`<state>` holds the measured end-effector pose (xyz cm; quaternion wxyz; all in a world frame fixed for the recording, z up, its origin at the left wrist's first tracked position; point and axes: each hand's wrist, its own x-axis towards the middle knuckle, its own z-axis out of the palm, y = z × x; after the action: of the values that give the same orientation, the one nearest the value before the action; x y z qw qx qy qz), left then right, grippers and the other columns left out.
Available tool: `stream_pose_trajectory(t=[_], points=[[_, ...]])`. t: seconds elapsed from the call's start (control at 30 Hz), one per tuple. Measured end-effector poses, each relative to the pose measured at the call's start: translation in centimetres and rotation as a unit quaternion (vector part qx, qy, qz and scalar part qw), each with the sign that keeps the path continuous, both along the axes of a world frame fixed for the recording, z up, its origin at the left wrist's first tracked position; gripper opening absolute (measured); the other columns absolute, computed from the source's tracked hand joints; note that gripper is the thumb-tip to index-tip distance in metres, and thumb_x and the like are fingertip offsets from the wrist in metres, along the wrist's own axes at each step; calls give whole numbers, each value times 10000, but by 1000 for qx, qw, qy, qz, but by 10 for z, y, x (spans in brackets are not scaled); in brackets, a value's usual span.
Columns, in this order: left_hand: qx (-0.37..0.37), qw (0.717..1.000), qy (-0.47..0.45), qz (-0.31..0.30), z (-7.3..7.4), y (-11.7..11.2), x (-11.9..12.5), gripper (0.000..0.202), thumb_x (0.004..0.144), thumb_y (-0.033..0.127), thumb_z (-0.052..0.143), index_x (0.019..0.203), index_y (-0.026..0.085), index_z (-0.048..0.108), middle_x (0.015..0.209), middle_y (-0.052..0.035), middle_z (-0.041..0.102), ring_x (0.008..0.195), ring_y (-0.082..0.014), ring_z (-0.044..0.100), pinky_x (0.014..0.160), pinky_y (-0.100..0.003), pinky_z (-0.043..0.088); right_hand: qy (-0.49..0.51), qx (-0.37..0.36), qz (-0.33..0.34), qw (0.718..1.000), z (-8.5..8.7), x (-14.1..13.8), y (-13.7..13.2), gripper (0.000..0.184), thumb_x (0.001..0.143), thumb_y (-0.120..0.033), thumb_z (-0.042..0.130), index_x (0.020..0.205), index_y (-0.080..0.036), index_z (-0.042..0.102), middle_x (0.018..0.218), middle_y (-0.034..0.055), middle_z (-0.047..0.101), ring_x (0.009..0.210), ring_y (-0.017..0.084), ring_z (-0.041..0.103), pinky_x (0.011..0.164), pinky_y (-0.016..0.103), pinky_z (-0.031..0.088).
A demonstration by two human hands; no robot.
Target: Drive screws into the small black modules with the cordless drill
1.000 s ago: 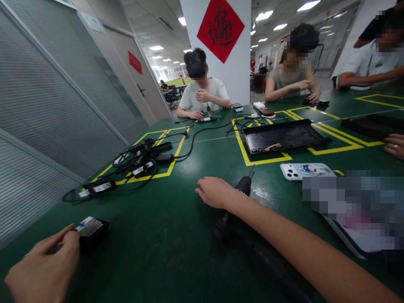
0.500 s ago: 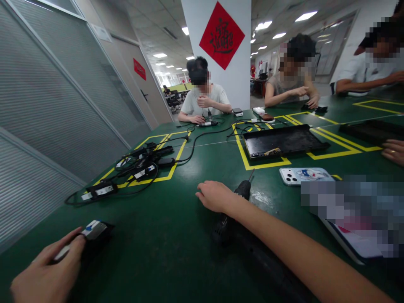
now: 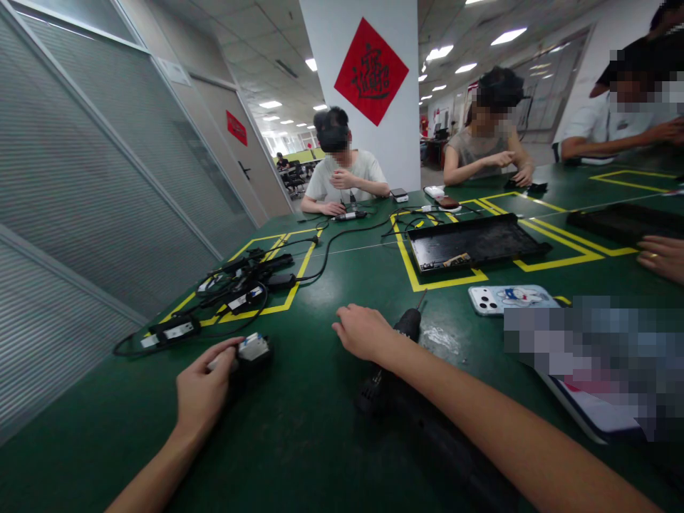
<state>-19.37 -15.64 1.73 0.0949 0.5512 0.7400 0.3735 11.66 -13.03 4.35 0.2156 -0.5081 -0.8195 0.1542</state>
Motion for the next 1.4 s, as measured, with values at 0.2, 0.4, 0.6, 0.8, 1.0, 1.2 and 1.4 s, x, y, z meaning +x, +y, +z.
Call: stream_pose_trajectory(t=[0.2, 0.4, 0.6, 0.8, 1.0, 1.2, 1.4], points=[[107, 970, -7, -220, 3, 50, 122, 290, 804, 351, 492, 936, 173, 679, 943, -32, 677, 884, -197, 603, 796, -291, 461, 98, -18, -137, 986, 2, 4, 10, 337, 896, -346, 523, 1184, -169, 526, 1166, 80, 575, 969, 205, 596, 809, 417, 502], [128, 922, -34, -365, 3, 83, 186, 247, 819, 272, 481, 946, 158, 660, 927, -49, 671, 868, -177, 606, 819, -288, 454, 129, -86, -205, 966, -2, 11, 24, 309, 893, -322, 534, 1158, -164, 540, 1127, 72, 591, 925, 190, 609, 773, 391, 517], [138, 884, 4, -447, 4, 80, 178, 244, 832, 235, 493, 1017, 173, 639, 1005, -70, 655, 972, -198, 587, 894, -337, 446, 114, -109, -211, 965, -5, 16, 23, 300, 889, -312, 542, 1151, -166, 545, 1138, 72, 586, 937, 192, 605, 778, 391, 515], [142, 843, 67, -514, -2, 79, 177, 286, 831, 216, 517, 1098, 195, 617, 1136, -88, 601, 1117, -204, 519, 1006, -378, 396, 56, -99, -205, 972, -6, 22, 20, 309, 883, -310, 550, 1155, -163, 543, 1154, 75, 580, 960, 201, 598, 798, 408, 507], [158, 831, 76, -527, -5, 84, 187, 320, 846, 195, 494, 1151, 201, 587, 1183, -96, 542, 1162, -209, 470, 1033, -410, 373, -13, -68, -232, 970, 2, 26, 11, 304, 886, -311, 546, 1151, -162, 544, 1141, 74, 585, 945, 196, 602, 790, 400, 510], [159, 831, 78, -527, -2, 81, 190, 345, 806, 161, 510, 1141, 189, 583, 1175, -102, 489, 1135, -207, 469, 1013, -379, 394, -64, -41, -238, 968, 3, 22, 6, 304, 886, -314, 545, 1148, -160, 545, 1134, 74, 587, 946, 196, 602, 793, 401, 508], [158, 835, 58, -523, -1, 78, 189, 459, 786, 171, 536, 1242, 186, 492, 1182, -96, 482, 1136, -198, 473, 1022, -364, 384, -109, -20, -209, 972, 19, 32, 6, 320, 898, -312, 502, 1166, -137, 526, 1114, 104, 587, 1000, 230, 579, 817, 405, 489]])
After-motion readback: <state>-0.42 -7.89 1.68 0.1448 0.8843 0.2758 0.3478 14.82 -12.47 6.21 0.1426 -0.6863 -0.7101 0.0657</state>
